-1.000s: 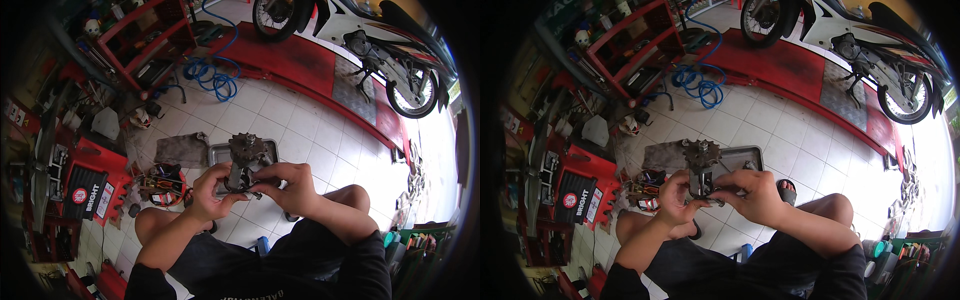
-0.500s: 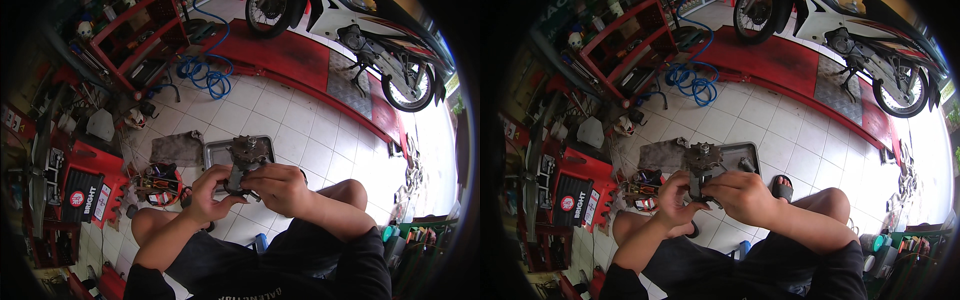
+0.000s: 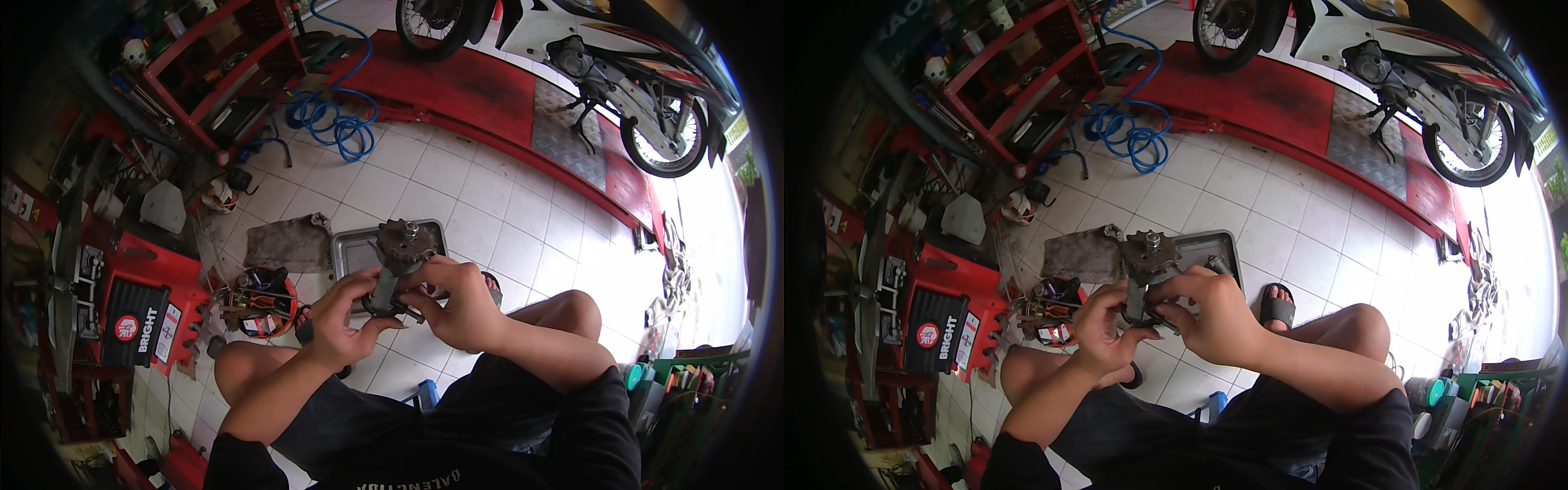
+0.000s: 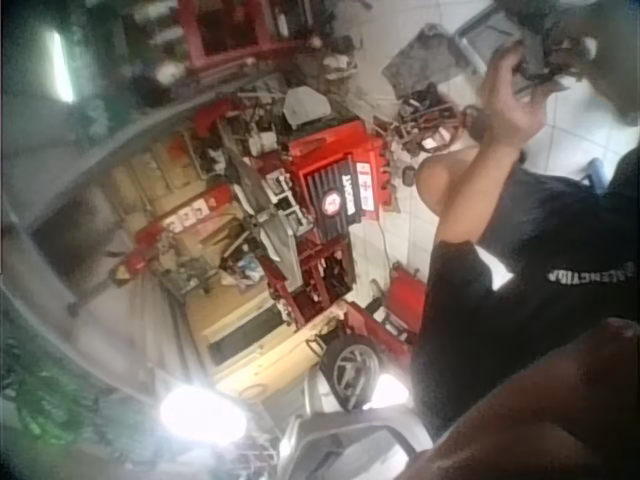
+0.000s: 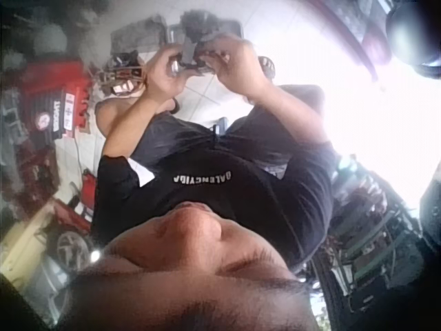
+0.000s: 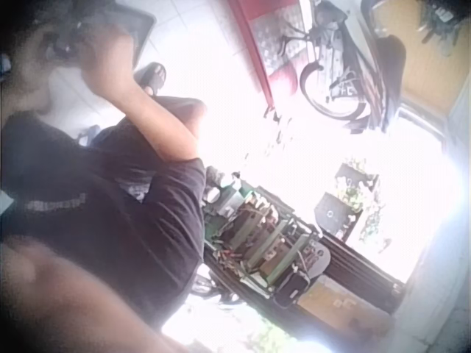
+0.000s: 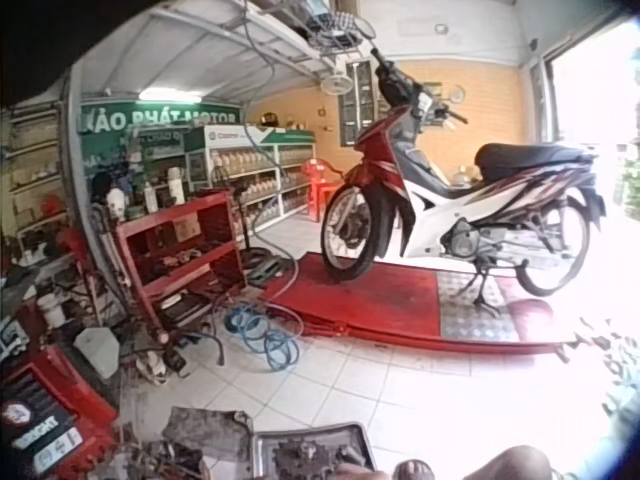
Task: The person assembles a motorcycle sprocket assembly by hand, inserting a pin and securing it with a clip. They use a screwdriver to adjust components and place small parts into a metal tray.
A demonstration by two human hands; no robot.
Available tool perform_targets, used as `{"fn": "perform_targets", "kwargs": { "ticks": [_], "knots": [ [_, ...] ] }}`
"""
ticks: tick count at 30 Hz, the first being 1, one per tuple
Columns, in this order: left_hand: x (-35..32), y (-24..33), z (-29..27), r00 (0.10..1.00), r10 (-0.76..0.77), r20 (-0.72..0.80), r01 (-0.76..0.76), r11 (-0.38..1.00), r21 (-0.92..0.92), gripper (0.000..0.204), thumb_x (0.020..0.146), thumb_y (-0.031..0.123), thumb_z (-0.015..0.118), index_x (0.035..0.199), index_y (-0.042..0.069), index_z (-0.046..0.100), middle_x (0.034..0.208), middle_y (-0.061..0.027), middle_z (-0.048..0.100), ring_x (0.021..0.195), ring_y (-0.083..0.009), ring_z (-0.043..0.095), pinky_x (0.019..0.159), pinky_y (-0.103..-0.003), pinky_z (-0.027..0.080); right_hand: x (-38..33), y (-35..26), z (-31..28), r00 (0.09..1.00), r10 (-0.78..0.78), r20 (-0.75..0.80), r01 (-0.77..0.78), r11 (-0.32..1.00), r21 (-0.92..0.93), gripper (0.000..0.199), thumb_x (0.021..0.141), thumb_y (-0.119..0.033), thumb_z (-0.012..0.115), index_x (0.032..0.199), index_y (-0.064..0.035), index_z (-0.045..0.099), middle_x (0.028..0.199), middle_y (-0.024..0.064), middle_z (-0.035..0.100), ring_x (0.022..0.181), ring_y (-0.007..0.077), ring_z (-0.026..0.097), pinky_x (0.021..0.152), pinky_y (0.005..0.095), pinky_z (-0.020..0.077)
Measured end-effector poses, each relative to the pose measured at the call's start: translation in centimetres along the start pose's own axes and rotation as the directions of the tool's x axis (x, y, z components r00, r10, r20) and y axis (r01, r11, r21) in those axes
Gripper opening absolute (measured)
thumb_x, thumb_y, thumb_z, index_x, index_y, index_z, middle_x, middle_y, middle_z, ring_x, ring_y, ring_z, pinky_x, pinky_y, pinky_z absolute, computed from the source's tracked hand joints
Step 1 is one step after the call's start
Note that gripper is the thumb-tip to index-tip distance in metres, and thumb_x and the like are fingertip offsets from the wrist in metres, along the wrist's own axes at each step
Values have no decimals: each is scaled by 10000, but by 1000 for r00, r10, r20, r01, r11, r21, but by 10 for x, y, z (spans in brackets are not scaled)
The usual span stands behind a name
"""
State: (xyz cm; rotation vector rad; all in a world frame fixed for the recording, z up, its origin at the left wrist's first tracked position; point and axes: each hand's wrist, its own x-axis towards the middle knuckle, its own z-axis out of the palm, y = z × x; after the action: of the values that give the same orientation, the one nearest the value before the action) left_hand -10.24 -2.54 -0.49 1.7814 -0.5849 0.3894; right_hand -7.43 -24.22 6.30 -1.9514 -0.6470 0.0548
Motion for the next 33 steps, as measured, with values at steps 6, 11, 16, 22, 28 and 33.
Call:
{"fn": "perform_targets", "kwargs": {
  "ticks": [6,11,16,22,28,33],
  "knots": [
    [-1,-2,0,999,-25,-41,22,998,-64,596,690,44,924,1151,-76,565,1263,-275,637,1157,-317,674,943,-367,577,1,7,4,993,107,52,-118,953,278,183,858,70,671,1017,5,735,960,151,730,929,295,708,822,363,557],
    [-2,0,-1,999,28,-37,-27,1000,16,576,692,30,915,1139,-79,569,1294,-303,624,1220,-356,641,957,-385,568,-3,12,12,1000,-12,25,6,968,250,212,857,92,628,1031,16,724,1000,183,729,950,348,714,844,388,556],
    [-1,3,-4,998,53,-33,-51,998,33,569,696,32,912,1140,-79,573,1279,-301,626,1214,-361,643,982,-406,553,-8,6,16,994,106,27,-109,961,253,169,915,73,637,1067,26,694,1023,140,715,973,244,729,858,324,566],
    [-4,4,-3,997,64,-53,-64,998,2,549,723,45,899,1150,-75,575,1231,-261,632,1218,-371,629,1010,-428,536,-16,4,26,989,133,-69,-105,943,314,129,918,27,684,1045,48,675,995,118,723,969,190,722,863,320,574],
    [-4,2,-1,994,106,-34,-104,993,61,491,765,76,884,1124,-70,582,1162,-205,645,1187,-366,636,997,-448,529,-11,14,43,952,285,-115,-213,880,425,178,839,-44,779,985,24,703,871,113,751,807,183,724,734,327,563],
    [-6,3,-5,989,135,-56,-128,986,107,475,785,137,887,1099,-63,591,1096,-178,650,1152,-367,642,981,-464,522,-4,6,37,951,298,-84,-220,840,496,173,813,-41,807,926,19,690,859,86,754,801,137,707,721,309,557]
  ]
}}
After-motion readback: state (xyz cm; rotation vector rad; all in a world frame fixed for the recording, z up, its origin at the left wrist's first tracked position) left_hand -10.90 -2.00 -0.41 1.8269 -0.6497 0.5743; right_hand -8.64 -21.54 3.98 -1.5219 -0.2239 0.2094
